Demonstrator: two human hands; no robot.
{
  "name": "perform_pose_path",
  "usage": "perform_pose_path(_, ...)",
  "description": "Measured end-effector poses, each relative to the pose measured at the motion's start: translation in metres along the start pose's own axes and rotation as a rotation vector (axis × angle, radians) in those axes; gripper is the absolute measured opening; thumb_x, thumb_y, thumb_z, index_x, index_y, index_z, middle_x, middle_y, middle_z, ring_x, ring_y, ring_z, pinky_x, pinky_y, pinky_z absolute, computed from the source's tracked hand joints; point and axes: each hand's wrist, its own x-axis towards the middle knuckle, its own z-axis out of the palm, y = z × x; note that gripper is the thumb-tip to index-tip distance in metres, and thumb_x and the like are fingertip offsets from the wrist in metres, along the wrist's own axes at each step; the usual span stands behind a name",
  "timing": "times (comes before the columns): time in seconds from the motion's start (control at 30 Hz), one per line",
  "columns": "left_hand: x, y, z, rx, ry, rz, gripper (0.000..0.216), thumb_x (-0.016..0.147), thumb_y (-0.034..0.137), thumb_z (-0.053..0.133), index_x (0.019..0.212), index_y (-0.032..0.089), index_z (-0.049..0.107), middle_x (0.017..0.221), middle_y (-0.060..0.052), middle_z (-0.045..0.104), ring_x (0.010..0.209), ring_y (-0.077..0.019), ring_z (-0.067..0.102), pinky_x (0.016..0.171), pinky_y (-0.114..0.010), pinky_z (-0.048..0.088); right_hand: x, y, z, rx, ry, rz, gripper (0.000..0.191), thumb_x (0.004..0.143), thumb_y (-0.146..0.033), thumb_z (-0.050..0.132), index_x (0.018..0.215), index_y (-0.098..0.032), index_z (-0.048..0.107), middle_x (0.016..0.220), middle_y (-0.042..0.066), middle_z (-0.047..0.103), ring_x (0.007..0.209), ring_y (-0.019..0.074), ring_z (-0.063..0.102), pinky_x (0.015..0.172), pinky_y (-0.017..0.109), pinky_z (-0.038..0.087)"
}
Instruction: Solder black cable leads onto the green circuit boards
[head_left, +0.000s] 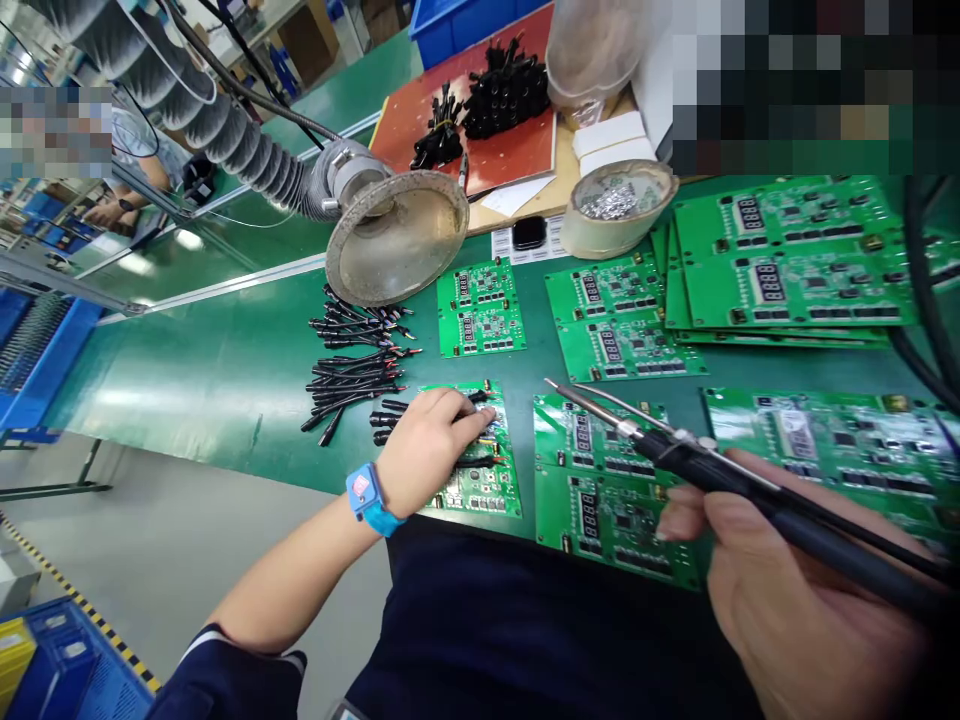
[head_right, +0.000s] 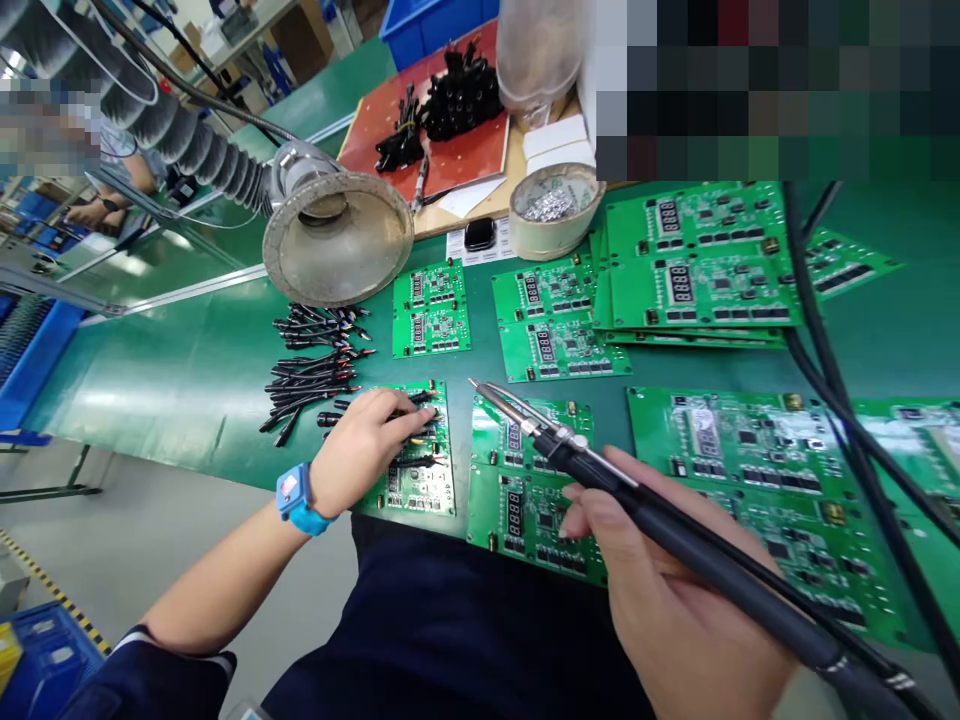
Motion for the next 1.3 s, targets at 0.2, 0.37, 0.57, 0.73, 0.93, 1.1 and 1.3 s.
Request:
perform_pose_path(0.2,-0.011,0.037,-0.032,-0.142,0.135,-0.228,0.037,0.091,0.018,0.033,0.127,0.025,0.038,0.079,-0.001,0.046,0.068,-0.0118,0.050,0.061,-0.023,0.044,0.001,0.003,-0.002,0.157,-0.103,-0.016,0.036,0.071,-0.025,0.063,0.106,-0.024,0.058,0.076,0.005,0.062,0.056,0.0148,0.057,0.053,0.031,0.052)
perform_pose_path(0.37,0.007,0.066,-0.035,-0.594,-0.118,-0.328,0.034,0.089,0.032,0.040,0.117,0.014,0.043,0.096,-0.007,0.044,0.087,-0.0159,0.049,0.081,-0.030,0.044,0.001,-0.008,0.020,0.155,-0.121,-0.006,0.031,0.072,-0.027,0.062,0.103,-0.023,0.059,0.077,0.003,0.064,0.058,0.0134,0.059,0.060,0.028,0.053)
perform_pose_path(0.57,0.016,0.067,-0.021,-0.756,-0.054,-0.301,0.030,0.091,0.021,0.035,0.116,0.013,0.049,0.090,-0.006,0.043,0.087,-0.0142,0.045,0.084,-0.027,0.040,0.001,-0.008,0.031,0.227,-0.187,0.083,0.041,0.068,-0.028,0.066,0.107,-0.023,0.055,0.087,0.003,0.064,0.080,0.0152,0.061,0.081,0.031,0.051)
perform_pose_path(0.73,0.016,0.067,-0.017,-0.790,-0.011,-0.295,0.033,0.089,0.023,0.043,0.121,0.018,0.050,0.083,-0.004,0.050,0.080,-0.0151,0.048,0.075,-0.027,0.043,0.005,-0.005,0.029,0.311,-0.229,0.047,0.041,0.068,-0.024,0.066,0.107,-0.022,0.053,0.087,0.003,0.064,0.080,0.0148,0.061,0.080,0.030,0.052)
perform_pose_path(0.93,0.013,0.069,-0.006,-0.822,-0.011,-0.255,0.031,0.089,0.027,0.041,0.116,0.018,0.055,0.076,-0.003,0.057,0.070,-0.0136,0.054,0.068,-0.025,0.046,0.009,-0.006,0.020,0.154,-0.295,-0.090,0.036,0.070,-0.026,0.064,0.105,-0.023,0.054,0.079,-0.001,0.062,0.075,0.0130,0.061,0.073,0.027,0.054)
perform_pose_path(1.1,0.005,0.084,-0.003,-0.653,-0.019,-0.334,0.032,0.091,0.027,0.034,0.110,0.014,0.057,0.078,-0.008,0.056,0.071,-0.0176,0.053,0.068,-0.031,0.047,-0.003,-0.007,0.015,-0.135,-0.252,-0.293,0.024,0.072,-0.026,0.061,0.096,-0.024,0.059,0.093,0.002,0.061,0.081,0.0130,0.060,0.074,0.025,0.052)
perform_pose_path(1.3,0.015,0.096,-0.001,-1.627,0.051,-0.651,0.030,0.086,0.036,0.045,0.082,0.013,0.064,0.061,-0.002,0.059,0.056,-0.0114,0.056,0.055,-0.023,0.047,-0.019,0.004,0.032,0.052,0.047,-0.045,0.032,0.064,-0.028,0.069,0.092,-0.019,0.058,0.088,0.005,0.062,0.073,0.0171,0.061,0.066,0.032,0.053)
